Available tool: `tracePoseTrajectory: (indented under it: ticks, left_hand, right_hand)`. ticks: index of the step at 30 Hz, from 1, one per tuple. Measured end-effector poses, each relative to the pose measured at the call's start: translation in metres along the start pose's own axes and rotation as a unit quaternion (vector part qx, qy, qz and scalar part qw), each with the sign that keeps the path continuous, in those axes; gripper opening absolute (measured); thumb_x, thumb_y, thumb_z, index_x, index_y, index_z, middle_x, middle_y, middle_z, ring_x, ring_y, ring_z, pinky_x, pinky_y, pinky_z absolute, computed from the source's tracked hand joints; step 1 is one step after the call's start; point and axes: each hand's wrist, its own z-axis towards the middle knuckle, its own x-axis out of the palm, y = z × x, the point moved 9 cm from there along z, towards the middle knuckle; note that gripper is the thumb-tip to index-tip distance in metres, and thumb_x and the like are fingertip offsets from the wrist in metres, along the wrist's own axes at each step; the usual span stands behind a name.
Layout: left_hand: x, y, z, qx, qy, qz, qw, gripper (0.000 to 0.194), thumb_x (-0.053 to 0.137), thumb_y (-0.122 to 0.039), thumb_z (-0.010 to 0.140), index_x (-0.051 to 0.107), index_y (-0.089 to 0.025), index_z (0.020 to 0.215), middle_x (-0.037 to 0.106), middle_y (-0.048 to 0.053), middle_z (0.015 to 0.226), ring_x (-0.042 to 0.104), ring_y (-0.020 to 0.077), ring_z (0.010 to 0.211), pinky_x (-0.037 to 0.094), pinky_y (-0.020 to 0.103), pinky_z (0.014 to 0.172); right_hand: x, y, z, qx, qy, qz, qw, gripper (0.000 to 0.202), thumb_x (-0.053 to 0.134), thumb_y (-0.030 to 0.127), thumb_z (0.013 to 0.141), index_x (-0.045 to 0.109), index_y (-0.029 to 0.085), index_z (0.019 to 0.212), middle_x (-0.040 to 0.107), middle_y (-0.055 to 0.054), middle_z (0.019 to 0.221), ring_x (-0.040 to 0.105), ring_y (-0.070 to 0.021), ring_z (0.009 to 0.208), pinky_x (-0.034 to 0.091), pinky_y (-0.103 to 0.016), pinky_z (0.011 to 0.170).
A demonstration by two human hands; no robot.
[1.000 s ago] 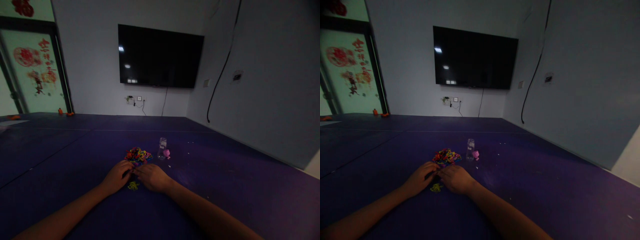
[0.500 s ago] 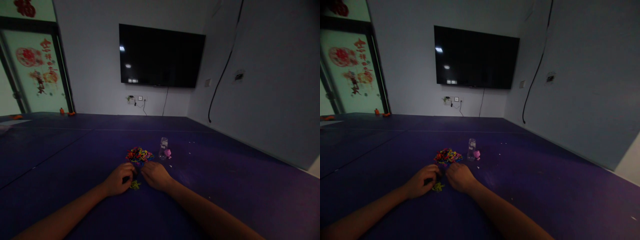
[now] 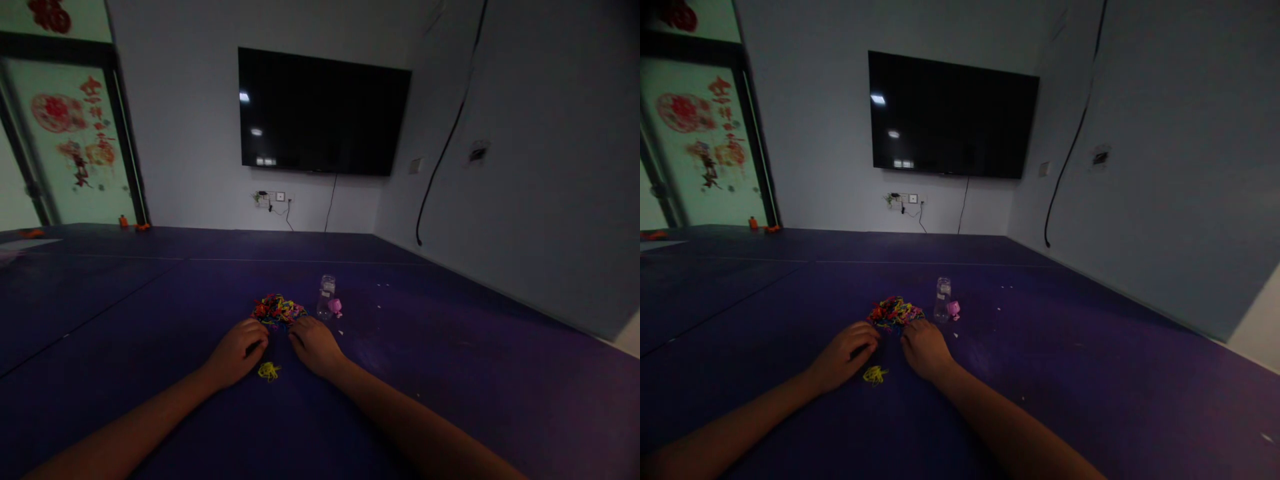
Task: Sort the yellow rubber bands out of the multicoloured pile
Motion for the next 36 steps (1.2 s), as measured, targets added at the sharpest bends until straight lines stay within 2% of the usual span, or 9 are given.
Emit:
tracePoseTrajectory:
  ticks: [3, 6, 10, 15, 19, 23, 29, 36]
  left_hand:
    - [0.000, 0.013, -0.001, -0.032, -0.023, 0.053, 0.998, 0.019, 0.045, -0.023, 0.087, 0.062, -0.020, 0.096, 0.066, 0.006, 0.094, 0.057, 0.0206, 0.093, 0.046, 0.041, 0.086]
    - [0.008, 0.029, -0.005, -0.056, -0.018, 0.097, 0.993, 0.024, 0.044, -0.026, 0.087, 0.061, -0.019, 0.103, 0.064, 0.008, 0.107, 0.053, 0.0234, 0.107, 0.044, 0.045, 0.092]
    - [0.023, 0.046, -0.009, -0.072, 0.019, 0.121, 0.990, 0.032, 0.045, -0.030, 0.088, 0.057, -0.017, 0.115, 0.055, 0.010, 0.127, 0.040, 0.0249, 0.125, 0.038, 0.047, 0.101]
    - [0.036, 0.057, -0.011, -0.102, 0.067, 0.111, 0.986, 0.038, 0.042, -0.033, 0.089, 0.051, -0.018, 0.123, 0.049, 0.010, 0.134, 0.031, 0.0253, 0.132, 0.032, 0.048, 0.104]
    - [0.038, 0.061, -0.012, -0.120, 0.085, 0.101, 0.984, 0.040, 0.041, -0.034, 0.090, 0.049, -0.018, 0.125, 0.049, 0.011, 0.134, 0.029, 0.0260, 0.133, 0.029, 0.052, 0.105]
    - [0.039, 0.062, -0.012, -0.123, 0.089, 0.111, 0.982, 0.042, 0.040, -0.035, 0.090, 0.047, -0.015, 0.127, 0.046, 0.013, 0.136, 0.028, 0.0271, 0.133, 0.029, 0.053, 0.105]
    - [0.039, 0.059, -0.011, -0.115, 0.096, 0.124, 0.981, 0.043, 0.038, -0.036, 0.090, 0.048, -0.014, 0.126, 0.045, 0.014, 0.136, 0.027, 0.0262, 0.134, 0.030, 0.047, 0.106]
    - [0.040, 0.059, -0.011, -0.122, 0.112, 0.116, 0.979, 0.045, 0.034, -0.040, 0.091, 0.048, -0.015, 0.126, 0.045, 0.012, 0.137, 0.026, 0.0258, 0.134, 0.029, 0.047, 0.107]
  right_hand:
    - [0.000, 0.001, 0.000, -0.007, -0.004, 0.011, 1.000, 0.023, 0.041, 0.021, 0.090, 0.062, 0.015, 0.094, 0.062, -0.008, 0.094, 0.054, -0.0182, 0.095, 0.039, -0.031, 0.087]
    - [0.001, 0.002, 0.000, -0.017, -0.006, 0.026, 1.000, 0.024, 0.041, 0.020, 0.089, 0.062, 0.016, 0.099, 0.062, -0.008, 0.101, 0.053, -0.0184, 0.101, 0.039, -0.032, 0.090]
    - [0.000, 0.005, 0.000, -0.035, -0.017, 0.041, 0.998, 0.028, 0.042, 0.021, 0.089, 0.061, 0.018, 0.109, 0.056, -0.008, 0.120, 0.048, -0.0196, 0.114, 0.037, -0.034, 0.095]
    - [0.003, 0.014, -0.003, -0.090, 0.003, 0.045, 0.995, 0.035, 0.041, 0.026, 0.090, 0.055, 0.020, 0.121, 0.048, -0.007, 0.132, 0.041, -0.0206, 0.123, 0.033, -0.038, 0.100]
    - [0.007, 0.021, -0.004, -0.125, 0.037, 0.044, 0.991, 0.040, 0.036, 0.029, 0.092, 0.046, 0.021, 0.130, 0.044, -0.005, 0.137, 0.033, -0.0211, 0.129, 0.031, -0.040, 0.102]
    - [0.010, 0.020, -0.003, -0.123, 0.050, 0.040, 0.990, 0.041, 0.035, 0.030, 0.093, 0.043, 0.023, 0.132, 0.044, -0.004, 0.138, 0.030, -0.0209, 0.131, 0.030, -0.041, 0.102]
    - [0.012, 0.015, -0.001, -0.116, 0.036, 0.037, 0.992, 0.038, 0.039, 0.029, 0.091, 0.051, 0.021, 0.126, 0.047, -0.007, 0.134, 0.036, -0.0216, 0.127, 0.029, -0.041, 0.102]
    - [0.009, 0.012, -0.001, -0.100, 0.014, 0.041, 0.994, 0.036, 0.043, 0.027, 0.089, 0.054, 0.018, 0.122, 0.053, -0.008, 0.127, 0.041, -0.0214, 0.122, 0.032, -0.039, 0.100]
